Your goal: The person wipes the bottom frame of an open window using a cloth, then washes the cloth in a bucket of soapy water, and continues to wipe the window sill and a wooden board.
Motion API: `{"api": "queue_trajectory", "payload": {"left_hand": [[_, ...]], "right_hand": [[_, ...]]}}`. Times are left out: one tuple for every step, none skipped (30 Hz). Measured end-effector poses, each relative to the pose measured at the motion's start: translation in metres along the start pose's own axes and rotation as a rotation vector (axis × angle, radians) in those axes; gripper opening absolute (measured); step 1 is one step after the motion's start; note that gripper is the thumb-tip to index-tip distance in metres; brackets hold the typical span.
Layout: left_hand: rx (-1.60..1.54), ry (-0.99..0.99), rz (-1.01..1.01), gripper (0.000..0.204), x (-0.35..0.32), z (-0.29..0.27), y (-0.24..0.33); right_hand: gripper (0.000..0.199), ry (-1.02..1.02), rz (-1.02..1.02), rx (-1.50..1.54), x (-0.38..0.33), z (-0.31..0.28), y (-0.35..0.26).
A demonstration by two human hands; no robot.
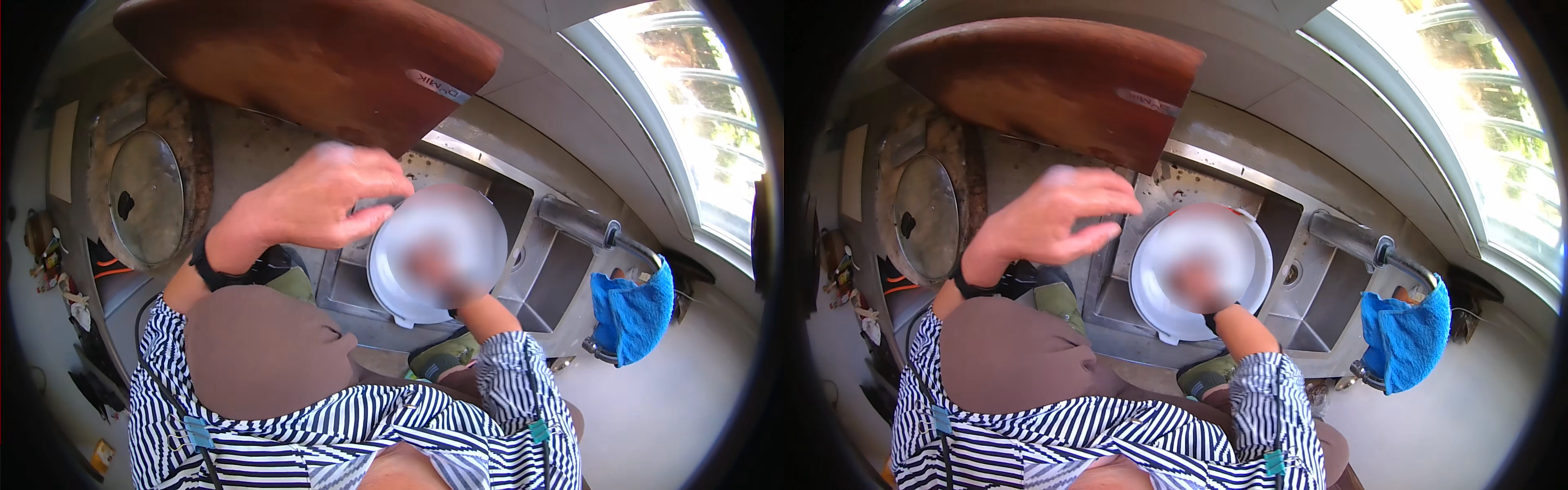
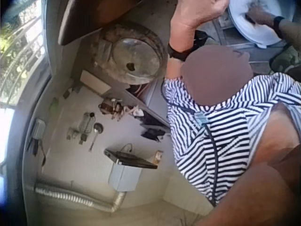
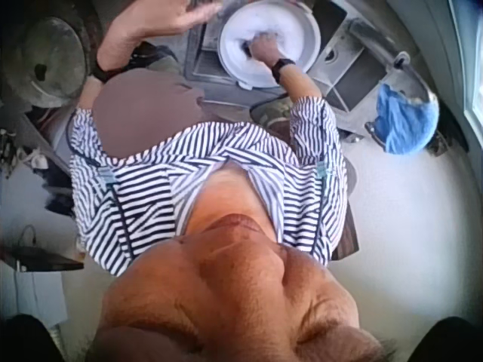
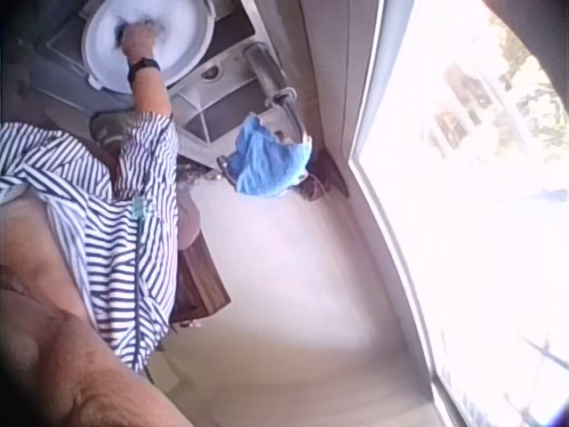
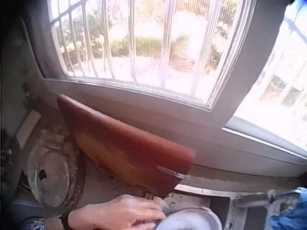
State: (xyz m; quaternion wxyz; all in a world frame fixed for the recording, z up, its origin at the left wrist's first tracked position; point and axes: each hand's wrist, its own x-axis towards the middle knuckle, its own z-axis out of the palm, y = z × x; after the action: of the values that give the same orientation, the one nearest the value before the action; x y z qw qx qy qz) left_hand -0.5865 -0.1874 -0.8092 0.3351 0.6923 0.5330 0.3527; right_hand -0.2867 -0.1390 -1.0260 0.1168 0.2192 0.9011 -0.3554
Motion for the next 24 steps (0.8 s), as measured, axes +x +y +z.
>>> {"api": "queue_trajectory", "payload": {"left_hand": [[-0.027, -0.064, -0.026, 0.027, -0.004, 0.006, -0.003], [-0.039, -0.205, -0.121, 0.03, -0.007, 0.009, -0.003], [0.007, -0.292, -0.102, 0.032, -0.009, 0.023, -0.015], [-0.037, -0.37, -0.131, 0.034, -0.008, 0.032, -0.018], [-0.073, -0.443, -0.176, 0.037, -0.008, 0.042, -0.019], [-0.134, -0.451, -0.168, 0.043, -0.007, 0.055, -0.022], [-0.201, -0.46, -0.156, 0.051, -0.006, 0.072, -0.028], [-0.267, -0.472, -0.147, 0.058, -0.007, 0.091, -0.033], [-0.308, -0.381, -0.103, 0.067, -0.013, 0.107, -0.035], [-0.342, -0.292, -0.054, 0.077, -0.019, 0.123, -0.037], [-0.386, -0.205, 0.013, 0.086, -0.02, 0.139, -0.038], [-0.362, -0.448, -0.077, 0.108, -0.019, 0.153, -0.036], [-0.374, -0.458, -0.06, 0.107, -0.018, 0.167, -0.034], [-0.39, -0.504, -0.096, 0.106, -0.019, 0.174, -0.032], [-0.414, -0.553, -0.115, 0.104, -0.017, 0.183, -0.031], [-0.484, -0.44, -0.129, 0.088, -0.02, 0.193, -0.031], [-0.482, -0.506, -0.131, 0.08, -0.019, 0.197, -0.033], [-0.476, -0.575, -0.14, 0.073, -0.019, 0.199, -0.035], [-0.47, -0.639, -0.157, 0.065, -0.021, 0.2, -0.038], [-0.529, -0.662, -0.188, 0.058, -0.019, 0.205, -0.042], [-0.588, -0.679, -0.226, 0.051, -0.02, 0.208, -0.046], [-0.647, -0.691, -0.27, 0.045, -0.022, 0.211, -0.05], [-0.631, -0.57, -0.338, 0.042, -0.026, 0.21, -0.05], [-0.61, -0.443, -0.412, 0.039, -0.034, 0.207, -0.05]], "right_hand": [[0.026, -0.001, 0.002, 0.06, 0.004, -0.002, -0.004], [0.025, -0.011, 0.012, 0.172, 0.006, -0.007, -0.007], [0.025, -0.025, 0.053, 0.375, 0.0, -0.02, -0.011], [0.024, -0.055, 0.132, 0.777, -0.011, -0.043, -0.022], [0.024, -0.097, 0.162, 1.04, -0.018, -0.066, -0.032], [0.023, -0.149, 0.176, 1.174, -0.026, -0.089, -0.045], [0.022, -0.201, 0.021, 0.773, -0.034, -0.111, -0.05], [0.021, -0.199, -0.138, 0.379, -0.042, -0.131, -0.054], [0.018, -0.417, 0.006, 0.364, -0.05, -0.166, -0.065], [0.019, -0.344, -0.055, 0.459, -0.061, -0.185, -0.08], [0.024, -0.395, 0.039, 0.406, -0.07, -0.21, -0.101], [0.023, -0.304, -0.282, 0.367, -0.081, -0.22, -0.101], [0.019, -0.303, -0.25, 0.52, -0.092, -0.235, -0.108], [0.019, -0.274, -0.13, 0.614, -0.092, -0.247, -0.122], [0.019, -0.238, 0.008, 0.698, -0.094, -0.259, -0.138], [0.018, -0.199, 0.02, 0.619, -0.095, -0.273, -0.146], [0.017, -0.153, 0.041, 0.537, -0.1, -0.285, -0.151], [0.019, -0.124, 0.232, 0.832, -0.112, -0.289, -0.151], [0.021, -0.02, 0.27, 0.965, -0.114, -0.29, -0.15], [0.023, 0.107, 0.311, 1.09, -0.118, -0.292, -0.151], [0.023, 0.226, 0.349, 1.258, -0.112, -0.294, -0.157], [0.021, 0.339, 0.363, 1.108, -0.107, -0.286, -0.142], [0.019, 0.262, 0.388, 0.585, -0.107, -0.281, -0.117], [0.018, 0.26, 0.371, 0.39, -0.089, -0.272, -0.119]]}}
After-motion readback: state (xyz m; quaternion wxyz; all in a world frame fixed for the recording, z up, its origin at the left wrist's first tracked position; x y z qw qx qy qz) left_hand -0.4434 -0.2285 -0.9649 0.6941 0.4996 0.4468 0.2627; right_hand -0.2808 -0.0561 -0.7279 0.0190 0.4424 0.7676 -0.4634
